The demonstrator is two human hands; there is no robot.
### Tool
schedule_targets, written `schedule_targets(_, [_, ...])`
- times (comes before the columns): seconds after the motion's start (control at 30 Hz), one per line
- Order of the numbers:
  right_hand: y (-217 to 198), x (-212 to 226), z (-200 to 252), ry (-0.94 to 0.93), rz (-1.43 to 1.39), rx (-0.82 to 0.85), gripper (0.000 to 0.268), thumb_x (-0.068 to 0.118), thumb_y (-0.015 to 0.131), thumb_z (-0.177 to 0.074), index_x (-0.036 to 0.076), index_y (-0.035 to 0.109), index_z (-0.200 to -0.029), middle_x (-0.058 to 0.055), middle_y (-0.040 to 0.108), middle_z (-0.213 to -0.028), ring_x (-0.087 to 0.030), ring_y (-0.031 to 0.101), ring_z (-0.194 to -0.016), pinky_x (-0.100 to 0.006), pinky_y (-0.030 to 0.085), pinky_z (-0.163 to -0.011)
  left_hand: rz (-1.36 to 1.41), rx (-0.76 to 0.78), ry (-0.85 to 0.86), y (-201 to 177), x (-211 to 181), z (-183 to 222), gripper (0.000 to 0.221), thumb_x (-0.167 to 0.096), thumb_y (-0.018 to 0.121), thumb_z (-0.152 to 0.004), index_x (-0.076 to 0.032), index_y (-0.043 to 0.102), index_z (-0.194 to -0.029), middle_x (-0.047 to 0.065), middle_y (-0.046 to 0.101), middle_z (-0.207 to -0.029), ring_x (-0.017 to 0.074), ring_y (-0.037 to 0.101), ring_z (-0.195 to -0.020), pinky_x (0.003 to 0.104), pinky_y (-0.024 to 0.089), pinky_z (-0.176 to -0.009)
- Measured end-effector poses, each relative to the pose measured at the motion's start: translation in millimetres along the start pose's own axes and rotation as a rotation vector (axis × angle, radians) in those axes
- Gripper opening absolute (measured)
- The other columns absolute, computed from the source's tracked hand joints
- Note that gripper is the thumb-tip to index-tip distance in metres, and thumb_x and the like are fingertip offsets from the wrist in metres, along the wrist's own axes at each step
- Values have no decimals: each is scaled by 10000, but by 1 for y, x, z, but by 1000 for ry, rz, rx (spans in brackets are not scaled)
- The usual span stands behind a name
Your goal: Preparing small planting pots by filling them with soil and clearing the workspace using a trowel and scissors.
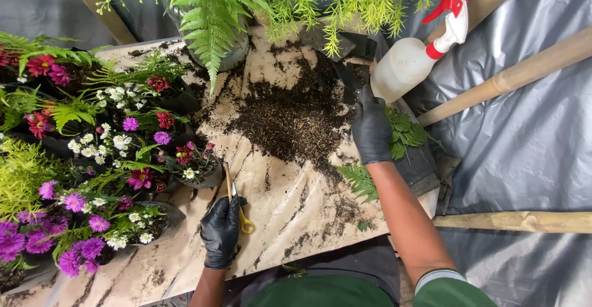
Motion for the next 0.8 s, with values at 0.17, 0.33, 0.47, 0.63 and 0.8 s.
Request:
schedule_targets(0.17, [10,-3,-16,96,-136,139,443,165,533,-1072,60,495,-1501,-250,602,-1302,-422,700,-994,-553,594,-772,-2,-4,22,-1,-4,0,189,-256,620,-992,-190,794,-962,-5,767,-773,177,726,-656,366,557,-566])
schedule_targets(0.33, [24,-16,-26,70,-311,171,433,198,489,-1093,80,468,-1510,-206,584,-1394,-397,631,-1247,-581,547,-928,-24,7,9,2,0,1,192,-266,615,-997,-193,791,-968,-12,770,-776,168,733,-653,358,572,-562])
schedule_targets(0.47, [-6,20,-7,-111,-305,253,456,96,605,-1025,124,505,-1469,-306,596,-1357,-254,644,-831,-365,581,-662,-2,-1,-32,2,5,1,187,-269,628,-987,-201,802,-970,-15,777,-791,172,737,-675,361,559,-578])
schedule_targets(0.63, [-7,15,14,-47,-258,271,432,281,587,-1043,221,571,-1470,-181,699,-1262,-307,728,-829,-394,607,-558,-12,-2,12,2,0,1,196,-282,622,-989,-199,798,-959,-17,771,-759,157,721,-624,355,562,-529])
schedule_targets(0.8, [-3,39,-27,8,-280,293,442,143,535,-1064,30,491,-1490,-205,663,-1330,-325,649,-1189,-462,540,-1033,-41,-8,4,0,-3,0,200,-275,617,-989,-208,796,-931,-10,765,-728,169,727,-613,370,561,-533])
Point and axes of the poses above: each hand's wrist, its own z-axis away from the middle knuckle, its own y-axis out of the palm, x = y × z, the point moved 9 cm from there along -z, towards the middle knuckle
